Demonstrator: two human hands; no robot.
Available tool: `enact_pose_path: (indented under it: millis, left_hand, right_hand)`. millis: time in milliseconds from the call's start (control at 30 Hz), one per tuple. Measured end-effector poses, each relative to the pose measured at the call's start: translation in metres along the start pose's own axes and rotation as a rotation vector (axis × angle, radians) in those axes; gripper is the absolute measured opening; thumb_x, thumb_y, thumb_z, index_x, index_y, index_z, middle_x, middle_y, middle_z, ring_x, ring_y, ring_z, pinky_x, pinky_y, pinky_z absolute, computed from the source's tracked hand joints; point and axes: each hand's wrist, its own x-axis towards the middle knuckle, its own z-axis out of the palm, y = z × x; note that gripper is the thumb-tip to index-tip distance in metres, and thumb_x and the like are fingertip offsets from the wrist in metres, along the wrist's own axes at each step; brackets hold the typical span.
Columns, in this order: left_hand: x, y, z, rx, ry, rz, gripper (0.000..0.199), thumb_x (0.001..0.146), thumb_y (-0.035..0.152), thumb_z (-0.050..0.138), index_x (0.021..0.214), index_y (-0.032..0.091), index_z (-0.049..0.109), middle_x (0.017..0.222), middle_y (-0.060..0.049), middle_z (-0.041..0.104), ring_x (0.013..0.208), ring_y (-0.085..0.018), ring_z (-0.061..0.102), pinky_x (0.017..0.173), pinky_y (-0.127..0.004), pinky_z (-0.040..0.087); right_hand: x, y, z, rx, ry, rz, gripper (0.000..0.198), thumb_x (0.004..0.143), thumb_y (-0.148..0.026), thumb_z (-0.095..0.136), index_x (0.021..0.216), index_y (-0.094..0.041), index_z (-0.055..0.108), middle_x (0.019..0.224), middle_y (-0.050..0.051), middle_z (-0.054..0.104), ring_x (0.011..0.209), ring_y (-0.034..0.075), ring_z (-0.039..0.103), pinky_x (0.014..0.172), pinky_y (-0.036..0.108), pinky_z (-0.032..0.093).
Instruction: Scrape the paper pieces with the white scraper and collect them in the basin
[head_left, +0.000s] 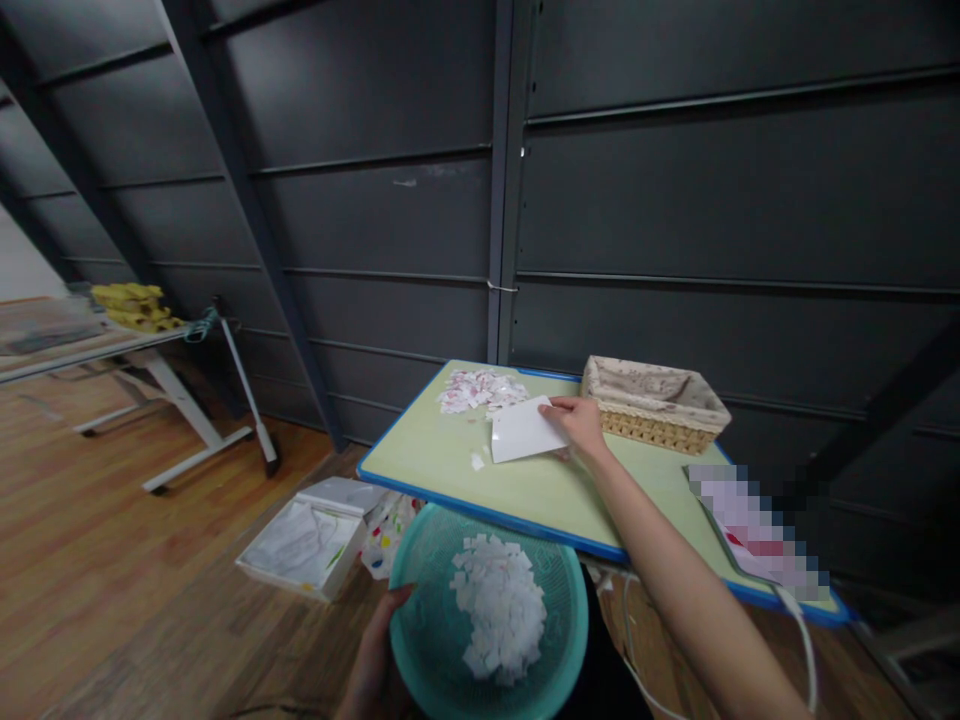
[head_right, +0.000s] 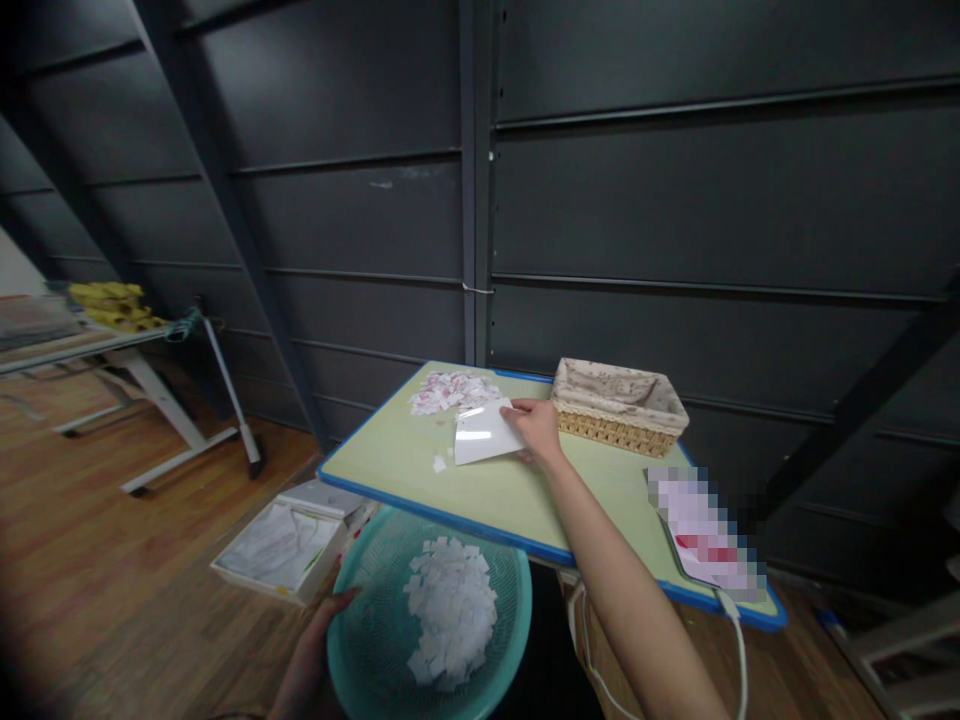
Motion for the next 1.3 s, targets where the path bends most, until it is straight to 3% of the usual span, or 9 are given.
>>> enact_pose_path:
  millis: [233, 467, 600, 733, 900, 1100, 1300]
  left_hand:
    - [-0.007, 0.001, 0.010, 0.026, 0.065, 0.013, 0.060, 0.072, 0.029, 0.070, 0.128, 0.011, 0.055, 0.092, -0.011, 0.080, 0.098, -0.036, 0.069, 0.092, -0.053, 0.051]
    - [-0.005, 0.003, 0.008, 0.037, 0.040, 0.016, 0.072, 0.071, 0.029, 0.072, 0.131, -0.002, 0.046, 0.085, -0.014, 0.080, 0.097, -0.035, 0.070, 0.091, -0.048, 0.052]
    - [-0.002, 0.001, 0.003, 0.022, 0.016, 0.018, 0.069, 0.071, 0.030, 0.072, 0.131, 0.004, 0.049, 0.093, -0.014, 0.079, 0.098, -0.035, 0.069, 0.091, -0.049, 0.052]
    - [-0.001, 0.000, 0.001, 0.006, 0.014, -0.003, 0.065, 0.071, 0.029, 0.072, 0.130, 0.011, 0.051, 0.099, -0.012, 0.079, 0.098, -0.037, 0.069, 0.091, -0.053, 0.052]
    - [-0.002, 0.001, 0.002, 0.041, 0.018, 0.026, 0.059, 0.071, 0.033, 0.072, 0.123, 0.011, 0.057, 0.100, -0.014, 0.078, 0.099, -0.038, 0.068, 0.093, -0.054, 0.050]
    - [-0.001, 0.001, 0.002, 0.026, 0.036, 0.032, 0.064, 0.072, 0.032, 0.072, 0.127, 0.006, 0.053, 0.077, -0.011, 0.080, 0.099, -0.036, 0.069, 0.095, -0.054, 0.048]
    - [-0.003, 0.002, 0.003, 0.036, 0.048, 0.042, 0.059, 0.071, 0.031, 0.072, 0.124, 0.009, 0.057, 0.090, -0.012, 0.080, 0.096, -0.035, 0.070, 0.095, -0.054, 0.048]
  right_hand:
    - [-0.006, -0.001, 0.017, 0.069, -0.053, -0.052, 0.055, 0.064, -0.050, 0.064, 0.097, -0.006, 0.075, 0.092, 0.015, 0.074, 0.075, 0.028, 0.068, 0.055, 0.031, 0.050]
    - [-0.006, -0.004, 0.010, -0.008, 0.013, -0.081, 0.046, 0.067, -0.045, 0.063, 0.091, -0.008, 0.077, 0.087, 0.015, 0.075, 0.075, 0.029, 0.068, 0.061, 0.034, 0.051]
    - [-0.005, -0.007, 0.001, -0.052, 0.073, -0.092, 0.040, 0.068, -0.041, 0.062, 0.088, -0.010, 0.077, 0.083, 0.013, 0.075, 0.072, 0.027, 0.068, 0.060, 0.032, 0.049]
    - [-0.005, -0.009, -0.002, -0.077, 0.024, -0.090, 0.040, 0.067, -0.041, 0.062, 0.087, -0.010, 0.078, 0.077, 0.012, 0.075, 0.066, 0.026, 0.067, 0.055, 0.030, 0.046]
    - [-0.008, -0.012, -0.001, -0.121, 0.055, -0.141, 0.041, 0.070, -0.042, 0.059, 0.087, -0.010, 0.078, 0.077, 0.011, 0.075, 0.066, 0.025, 0.066, 0.056, 0.031, 0.046]
    - [-0.008, -0.013, -0.002, -0.089, 0.128, -0.150, 0.045, 0.067, -0.044, 0.060, 0.086, -0.007, 0.077, 0.077, 0.014, 0.074, 0.065, 0.026, 0.066, 0.057, 0.031, 0.047]
    - [-0.002, -0.007, -0.005, -0.095, 0.144, -0.146, 0.042, 0.065, -0.043, 0.060, 0.083, -0.009, 0.078, 0.075, 0.013, 0.074, 0.064, 0.025, 0.066, 0.058, 0.032, 0.046]
